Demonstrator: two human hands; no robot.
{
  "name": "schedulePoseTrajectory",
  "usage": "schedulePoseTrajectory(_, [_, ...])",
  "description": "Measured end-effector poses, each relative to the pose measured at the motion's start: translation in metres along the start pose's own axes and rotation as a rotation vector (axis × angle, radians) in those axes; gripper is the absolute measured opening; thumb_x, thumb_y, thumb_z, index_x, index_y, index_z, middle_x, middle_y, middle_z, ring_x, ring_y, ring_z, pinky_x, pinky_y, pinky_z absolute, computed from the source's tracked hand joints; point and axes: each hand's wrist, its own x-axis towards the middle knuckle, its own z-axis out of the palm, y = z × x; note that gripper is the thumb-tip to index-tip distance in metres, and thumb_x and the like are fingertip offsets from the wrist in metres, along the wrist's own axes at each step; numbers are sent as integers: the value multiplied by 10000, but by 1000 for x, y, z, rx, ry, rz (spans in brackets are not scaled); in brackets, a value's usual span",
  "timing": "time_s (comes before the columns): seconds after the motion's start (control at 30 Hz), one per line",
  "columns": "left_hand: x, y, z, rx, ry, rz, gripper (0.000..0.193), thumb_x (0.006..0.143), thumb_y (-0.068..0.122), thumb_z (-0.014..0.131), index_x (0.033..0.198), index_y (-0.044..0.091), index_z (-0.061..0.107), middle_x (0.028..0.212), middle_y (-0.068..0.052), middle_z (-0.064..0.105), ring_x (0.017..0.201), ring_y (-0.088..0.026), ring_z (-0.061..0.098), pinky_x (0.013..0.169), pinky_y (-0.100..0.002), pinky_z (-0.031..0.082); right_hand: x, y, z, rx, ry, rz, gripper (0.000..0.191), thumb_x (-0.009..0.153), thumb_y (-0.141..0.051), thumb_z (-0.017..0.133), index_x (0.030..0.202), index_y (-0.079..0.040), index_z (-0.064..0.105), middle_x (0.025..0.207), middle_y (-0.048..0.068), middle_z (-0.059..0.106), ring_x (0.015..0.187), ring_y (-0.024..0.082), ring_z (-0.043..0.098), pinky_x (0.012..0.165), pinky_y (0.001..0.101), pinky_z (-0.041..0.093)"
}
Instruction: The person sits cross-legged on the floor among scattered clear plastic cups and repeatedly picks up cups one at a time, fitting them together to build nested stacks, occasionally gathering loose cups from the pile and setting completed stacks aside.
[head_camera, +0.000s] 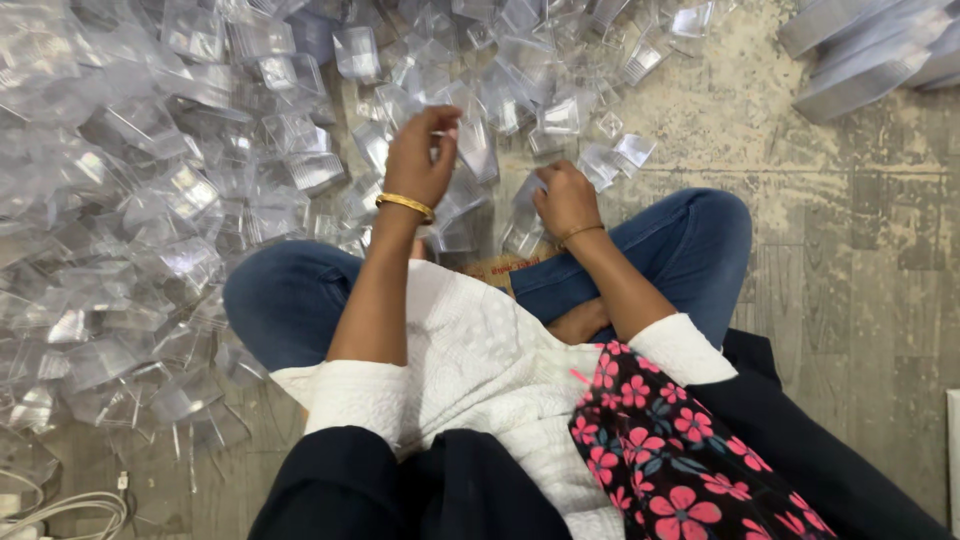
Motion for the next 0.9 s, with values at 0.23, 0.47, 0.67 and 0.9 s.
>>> schedulePoseTrajectory(0.23, [0, 3, 0, 63, -60, -57, 235, 962, 99, 635, 1195, 98, 666, 1111, -114, 726, 906, -239, 759, 806, -361, 600, -9, 3, 13, 57, 103, 19, 145, 851, -56, 698, 966, -77, 784, 1016, 149, 658, 958, 356, 661, 869, 454, 540])
schedulePoseTrajectory(0.47, [-3, 5, -3, 81, -105, -63, 247, 957, 94, 636, 1202, 95, 667, 1107, -115, 725, 928, -237, 758, 810, -357, 593, -15, -3, 15, 21, 178, -8, 98, 853, -42, 729, 926, -95, 768, 984, 106, 667, 981, 337, 630, 856, 452, 527])
schedulePoseTrajectory(0.67, [-5, 12, -7, 55, -137, -70, 249, 959, 88, 629, 1205, 96, 670, 1118, -113, 726, 945, -242, 751, 818, -355, 597, -15, -5, 7, -81, 175, 21, 61, 862, -110, 743, 922, -119, 749, 929, 67, 713, 945, 315, 645, 831, 493, 487])
schedulePoseTrajectory(0.9, [-10, 31, -5, 95, -225, 23, 245, 967, 100, 613, 1206, 84, 666, 1104, -136, 704, 955, -260, 739, 836, -381, 572, -5, 20, 7, 324, 171, 230, 59, 917, -111, 713, 972, -99, 730, 906, 45, 773, 837, 205, 723, 761, 391, 564])
